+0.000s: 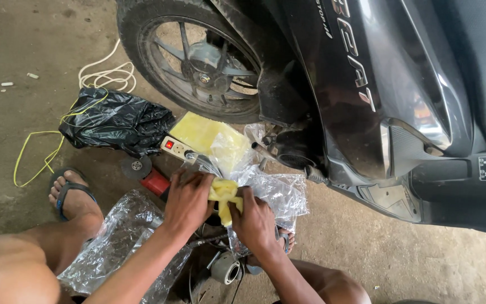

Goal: Cleaning and reassembling a motorcycle air filter component using a wrench.

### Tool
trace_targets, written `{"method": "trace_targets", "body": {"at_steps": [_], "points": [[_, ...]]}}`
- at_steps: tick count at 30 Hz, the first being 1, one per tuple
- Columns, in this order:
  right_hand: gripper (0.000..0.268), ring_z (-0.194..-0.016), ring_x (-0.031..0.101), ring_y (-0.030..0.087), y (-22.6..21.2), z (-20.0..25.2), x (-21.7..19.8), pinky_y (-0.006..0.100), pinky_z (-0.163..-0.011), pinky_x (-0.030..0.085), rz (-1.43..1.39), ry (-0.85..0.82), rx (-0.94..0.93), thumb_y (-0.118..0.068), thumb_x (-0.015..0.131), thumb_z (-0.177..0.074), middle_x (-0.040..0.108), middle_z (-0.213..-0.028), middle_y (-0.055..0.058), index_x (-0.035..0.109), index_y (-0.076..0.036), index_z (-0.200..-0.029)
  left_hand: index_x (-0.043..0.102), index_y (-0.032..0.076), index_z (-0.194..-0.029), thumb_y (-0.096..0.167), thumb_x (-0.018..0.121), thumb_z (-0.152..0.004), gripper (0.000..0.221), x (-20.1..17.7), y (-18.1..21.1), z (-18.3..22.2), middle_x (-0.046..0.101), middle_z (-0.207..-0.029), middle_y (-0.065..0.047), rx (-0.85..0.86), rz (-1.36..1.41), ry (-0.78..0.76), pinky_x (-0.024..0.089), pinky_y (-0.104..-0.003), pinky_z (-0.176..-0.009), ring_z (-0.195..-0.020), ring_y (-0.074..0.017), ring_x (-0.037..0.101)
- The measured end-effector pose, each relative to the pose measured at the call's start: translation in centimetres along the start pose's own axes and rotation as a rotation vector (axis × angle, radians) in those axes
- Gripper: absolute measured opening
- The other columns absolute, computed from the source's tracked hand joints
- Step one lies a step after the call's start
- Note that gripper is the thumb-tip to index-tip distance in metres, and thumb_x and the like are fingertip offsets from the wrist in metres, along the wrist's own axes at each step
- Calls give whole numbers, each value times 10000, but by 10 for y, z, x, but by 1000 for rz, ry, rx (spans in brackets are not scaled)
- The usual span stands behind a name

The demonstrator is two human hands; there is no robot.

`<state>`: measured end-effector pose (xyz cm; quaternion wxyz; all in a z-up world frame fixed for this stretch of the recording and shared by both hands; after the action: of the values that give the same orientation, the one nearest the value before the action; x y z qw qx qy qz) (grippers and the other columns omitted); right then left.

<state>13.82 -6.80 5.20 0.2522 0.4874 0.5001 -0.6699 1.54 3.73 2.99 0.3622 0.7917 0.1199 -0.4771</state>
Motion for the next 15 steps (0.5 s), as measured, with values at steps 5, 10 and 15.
{"method": "trace_targets", "body": {"at_steps": [5,10,15], "points": [[351,-1115,642,363,-5,-8,1,637,-1086,310,187,-18,-52,-176,660,-912,788,-879,166,569,-59,-1230,499,78,-1373,220,872,-731,756,-1,-13,-10,810,-885,-135,-104,53,-204,380,-571,-1164,-884,-311,764],[383,-1069,653,349,-5,-5,-10,503,-975,433,189,138,-164,-213,663,-903,767,-1000,166,610,-37,-1239,489,96,-1338,197,865,-752,703,12,-17,-2,805,-939,-93,-27,76,-83,417,-586,-1102,-811,-292,752],[600,-1073,561,353,10,-2,0,490,-838,532,223,74,-80,-381,793,-786,559,-1230,166,641,-49,-1262,575,134,-1126,-42,796,-632,569,9,-13,-4,683,-1106,-67,-48,116,14,538,-606,-1007,-931,-321,733]]}}
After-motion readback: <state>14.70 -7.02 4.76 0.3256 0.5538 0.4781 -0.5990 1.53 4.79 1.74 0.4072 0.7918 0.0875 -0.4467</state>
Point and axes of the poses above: each hand's wrist, its own z-axis away from the middle knuckle, its own x-axis out of the palm, y = z × x, the point moved 4 cm from there along -z, towards the middle knuckle
